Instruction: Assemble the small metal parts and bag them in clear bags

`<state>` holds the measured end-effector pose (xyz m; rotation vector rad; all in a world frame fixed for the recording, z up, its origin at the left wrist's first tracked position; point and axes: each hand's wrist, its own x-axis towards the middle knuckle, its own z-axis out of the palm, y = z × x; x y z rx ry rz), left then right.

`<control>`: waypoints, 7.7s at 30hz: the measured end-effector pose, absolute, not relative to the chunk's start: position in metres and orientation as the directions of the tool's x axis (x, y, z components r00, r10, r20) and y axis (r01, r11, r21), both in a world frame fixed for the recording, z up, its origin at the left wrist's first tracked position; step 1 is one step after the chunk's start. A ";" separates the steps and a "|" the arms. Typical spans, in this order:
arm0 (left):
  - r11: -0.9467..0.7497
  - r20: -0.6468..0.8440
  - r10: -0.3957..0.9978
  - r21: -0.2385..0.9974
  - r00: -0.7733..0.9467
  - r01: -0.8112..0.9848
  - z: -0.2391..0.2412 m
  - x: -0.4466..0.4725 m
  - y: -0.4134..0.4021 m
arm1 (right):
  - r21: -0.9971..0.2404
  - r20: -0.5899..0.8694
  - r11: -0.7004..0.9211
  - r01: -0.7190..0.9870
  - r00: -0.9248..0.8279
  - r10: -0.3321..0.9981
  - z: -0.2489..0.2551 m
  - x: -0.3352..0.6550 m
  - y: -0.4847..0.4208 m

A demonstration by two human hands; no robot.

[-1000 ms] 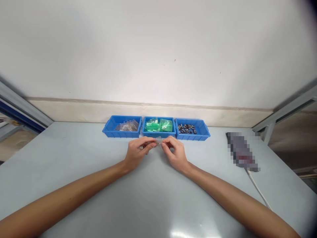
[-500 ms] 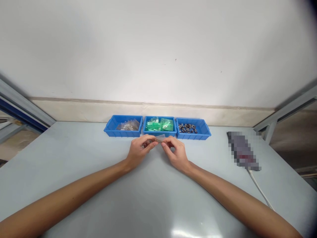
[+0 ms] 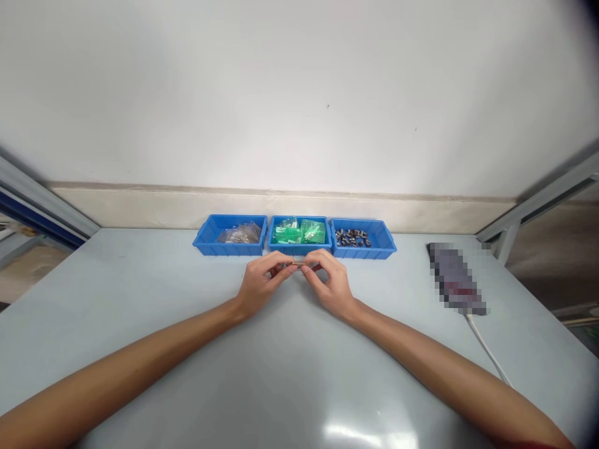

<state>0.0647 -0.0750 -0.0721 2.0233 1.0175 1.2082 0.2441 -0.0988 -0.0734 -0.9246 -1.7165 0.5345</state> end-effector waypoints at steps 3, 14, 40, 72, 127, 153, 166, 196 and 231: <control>-0.559 0.475 0.825 0.768 0.307 0.313 -0.071 0.065 -0.075 | -0.732 0.592 0.598 0.327 -0.129 0.795 -0.075 0.245 -0.099; -0.612 0.517 0.790 0.703 0.330 0.362 -0.067 0.065 -0.077 | -0.762 0.550 0.549 0.344 -0.104 0.829 -0.075 0.245 -0.100; -0.540 0.461 0.829 0.806 0.315 0.241 -0.069 0.063 -0.078 | -0.802 0.523 0.523 0.290 -0.082 0.848 -0.080 0.245 -0.103; -0.586 0.509 0.806 0.755 0.302 0.294 -0.071 0.064 -0.078 | -0.793 0.502 0.515 0.324 -0.129 0.855 -0.079 0.245 -0.103; -0.416 0.064 0.909 0.086 0.412 0.905 0.025 -0.004 -0.026 | -0.792 0.505 0.514 0.329 -0.119 0.855 -0.081 0.245 -0.101; -0.561 0.387 0.812 0.727 0.438 0.397 -0.028 0.057 -0.074 | -0.824 0.498 0.498 0.270 -0.075 0.864 -0.073 0.245 -0.099; -0.443 0.370 0.879 0.867 0.302 0.229 -0.070 0.064 -0.074 | -0.818 0.462 0.475 0.323 -0.120 0.878 -0.077 0.245 -0.098; -0.550 0.478 0.832 0.777 0.282 0.307 -0.069 0.064 -0.081 | -0.805 0.491 0.500 0.318 -0.116 0.864 -0.079 0.245 -0.101; -0.663 0.595 0.747 0.693 0.296 0.283 -0.072 0.065 -0.078 | -0.756 0.573 0.577 0.308 -0.114 0.812 -0.078 0.244 -0.102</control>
